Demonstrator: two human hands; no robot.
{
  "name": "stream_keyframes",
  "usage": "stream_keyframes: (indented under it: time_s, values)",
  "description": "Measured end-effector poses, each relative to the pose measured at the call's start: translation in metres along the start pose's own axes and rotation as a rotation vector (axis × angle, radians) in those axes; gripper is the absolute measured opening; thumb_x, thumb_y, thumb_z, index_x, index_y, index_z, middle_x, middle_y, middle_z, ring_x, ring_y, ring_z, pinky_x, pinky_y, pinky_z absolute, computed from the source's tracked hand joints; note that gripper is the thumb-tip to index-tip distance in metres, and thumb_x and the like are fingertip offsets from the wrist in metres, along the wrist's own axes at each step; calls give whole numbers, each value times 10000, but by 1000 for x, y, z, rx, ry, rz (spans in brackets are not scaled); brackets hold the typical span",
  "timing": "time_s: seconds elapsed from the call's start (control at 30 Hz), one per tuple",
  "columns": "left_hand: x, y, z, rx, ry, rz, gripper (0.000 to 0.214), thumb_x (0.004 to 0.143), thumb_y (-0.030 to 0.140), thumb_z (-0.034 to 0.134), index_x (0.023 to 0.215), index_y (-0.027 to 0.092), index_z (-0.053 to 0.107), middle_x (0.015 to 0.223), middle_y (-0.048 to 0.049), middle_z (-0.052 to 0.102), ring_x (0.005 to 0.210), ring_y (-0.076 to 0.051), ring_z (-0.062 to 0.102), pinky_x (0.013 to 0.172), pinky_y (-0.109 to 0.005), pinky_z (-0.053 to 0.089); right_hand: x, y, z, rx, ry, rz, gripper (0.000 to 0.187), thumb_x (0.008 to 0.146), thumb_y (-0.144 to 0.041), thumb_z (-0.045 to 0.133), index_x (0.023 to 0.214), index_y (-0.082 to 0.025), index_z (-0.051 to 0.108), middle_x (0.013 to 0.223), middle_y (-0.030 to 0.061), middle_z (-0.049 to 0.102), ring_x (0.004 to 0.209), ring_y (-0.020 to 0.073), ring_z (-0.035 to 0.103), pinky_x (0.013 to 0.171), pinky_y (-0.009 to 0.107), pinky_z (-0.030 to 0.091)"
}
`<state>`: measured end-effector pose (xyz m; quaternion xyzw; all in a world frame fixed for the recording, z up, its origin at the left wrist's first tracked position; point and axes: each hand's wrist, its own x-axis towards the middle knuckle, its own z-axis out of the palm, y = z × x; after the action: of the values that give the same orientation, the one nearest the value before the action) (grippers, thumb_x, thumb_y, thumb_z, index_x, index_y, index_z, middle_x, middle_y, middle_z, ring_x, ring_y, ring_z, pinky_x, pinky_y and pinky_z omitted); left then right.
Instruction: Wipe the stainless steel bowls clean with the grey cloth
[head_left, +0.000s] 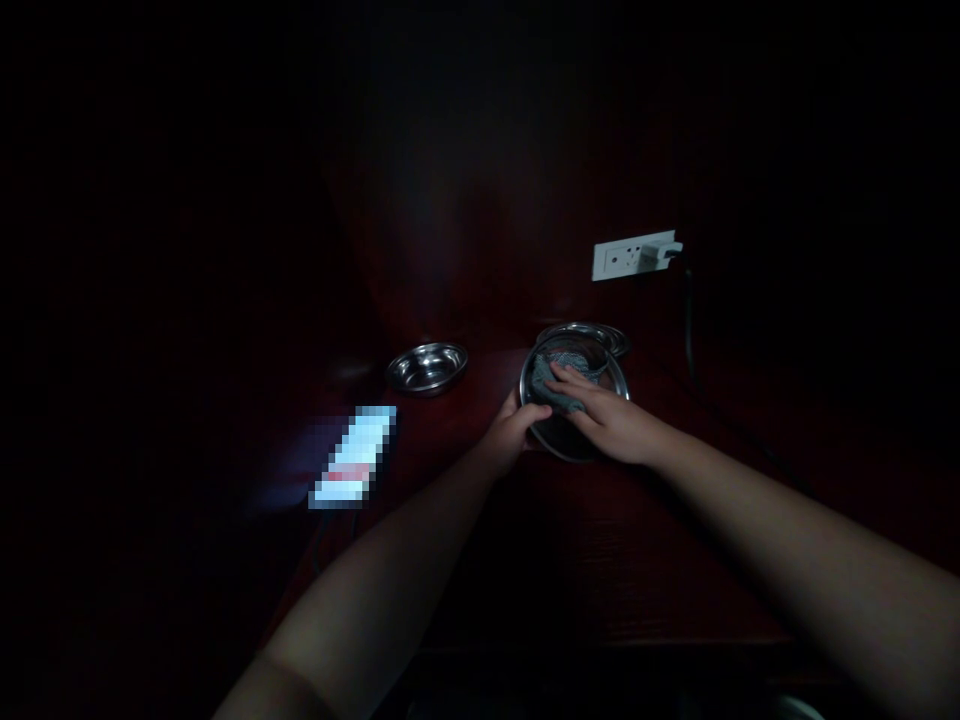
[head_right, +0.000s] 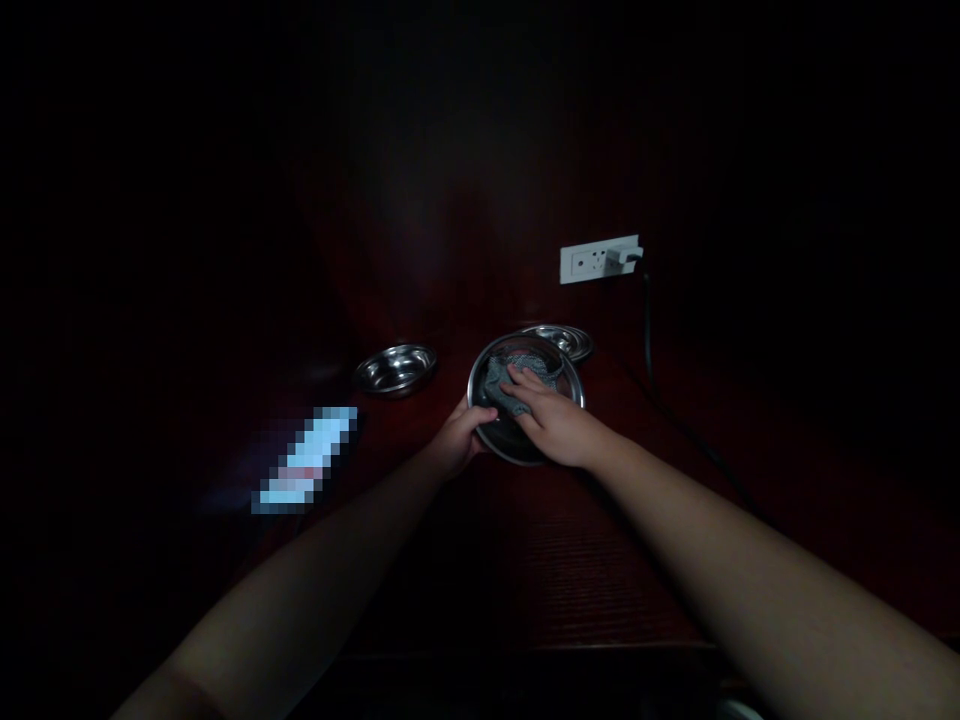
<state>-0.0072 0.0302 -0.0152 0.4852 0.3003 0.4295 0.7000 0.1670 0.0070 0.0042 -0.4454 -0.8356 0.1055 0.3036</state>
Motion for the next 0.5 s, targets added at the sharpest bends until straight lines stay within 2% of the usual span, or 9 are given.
stream_keyframes:
  time_s: [0.3,0.5]
  values:
    - [2,-3,0,4,9,-12,653,649,277,673,1268,273,463,1143,-72,629,913,-234,641,695,-373,553,0,-1,1,11,11,7,487,881,-237,404,1361,-178,462,1521,79,255,1401,280,192,1142,520,187]
    - [0,-2,2,36,-57,28,646,678,331,684,1282,300,457,1185,-77,600,922,-243,634,649,-362,553,-1,3,6,-18,13,13,498,875,-210,414,1371,-170,449,1521,91,257,1400,271,185,1140,498,203]
